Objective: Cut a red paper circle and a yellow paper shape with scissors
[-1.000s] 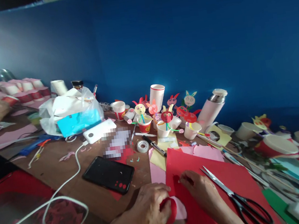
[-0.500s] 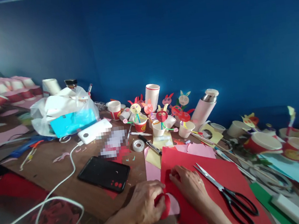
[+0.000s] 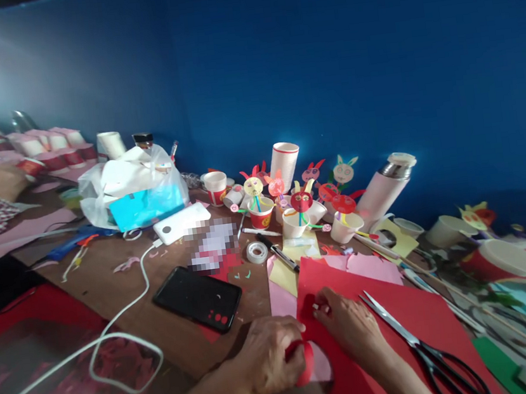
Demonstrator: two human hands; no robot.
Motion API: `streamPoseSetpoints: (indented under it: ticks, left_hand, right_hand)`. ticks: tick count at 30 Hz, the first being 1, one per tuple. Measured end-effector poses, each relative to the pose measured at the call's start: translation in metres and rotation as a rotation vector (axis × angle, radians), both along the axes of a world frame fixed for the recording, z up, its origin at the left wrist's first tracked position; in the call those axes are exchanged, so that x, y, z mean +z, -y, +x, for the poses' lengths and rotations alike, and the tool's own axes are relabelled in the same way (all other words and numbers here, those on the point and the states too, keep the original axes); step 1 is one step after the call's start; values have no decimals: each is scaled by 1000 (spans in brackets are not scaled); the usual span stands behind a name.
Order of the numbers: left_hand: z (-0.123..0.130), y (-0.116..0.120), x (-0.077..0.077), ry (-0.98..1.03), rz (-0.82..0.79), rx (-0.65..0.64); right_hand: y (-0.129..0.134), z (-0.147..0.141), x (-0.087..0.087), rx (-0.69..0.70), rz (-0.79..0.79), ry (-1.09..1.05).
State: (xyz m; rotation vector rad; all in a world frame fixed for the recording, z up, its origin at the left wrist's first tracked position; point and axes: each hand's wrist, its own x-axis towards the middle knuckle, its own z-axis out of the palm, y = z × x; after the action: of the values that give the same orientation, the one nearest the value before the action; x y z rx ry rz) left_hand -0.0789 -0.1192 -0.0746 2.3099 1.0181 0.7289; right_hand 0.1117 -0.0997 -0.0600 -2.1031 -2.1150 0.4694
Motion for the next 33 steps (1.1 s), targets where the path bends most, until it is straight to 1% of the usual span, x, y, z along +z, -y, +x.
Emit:
streamPoseSetpoints:
  ticks: [7,12,15,18,21,23,26,29,33]
  left_hand:
    - [-1,3,-2,37,25,7]
    - [0,6,-4,20,27,36]
    - [-1,6,1,-35,16,16]
    - [0,4,13,-126,14,-13]
    - [5,0,25,-223,78,-87]
    - [10,-2,29,-256,119,-130]
    - [16,-4,29,-281,113,-131]
    - [17,-4,27,-292,97,-148]
    - [16,-5,27,-293,97,-166]
  right_hand:
    - [-2,1,4,17,-33,-36]
    - [-2,7,-1,39,-37,-94]
    - [-1,10,-7,21,-23,-123]
    - [0,9,-9,22,-6,-166]
    - [1,8,-6,20,12,-210]
    - [2,9,-2,23,13,-235]
    - [1,13,4,66,2,-295]
    - [0,18,7,105,5,-335]
    - [2,15,4,79,41,-300]
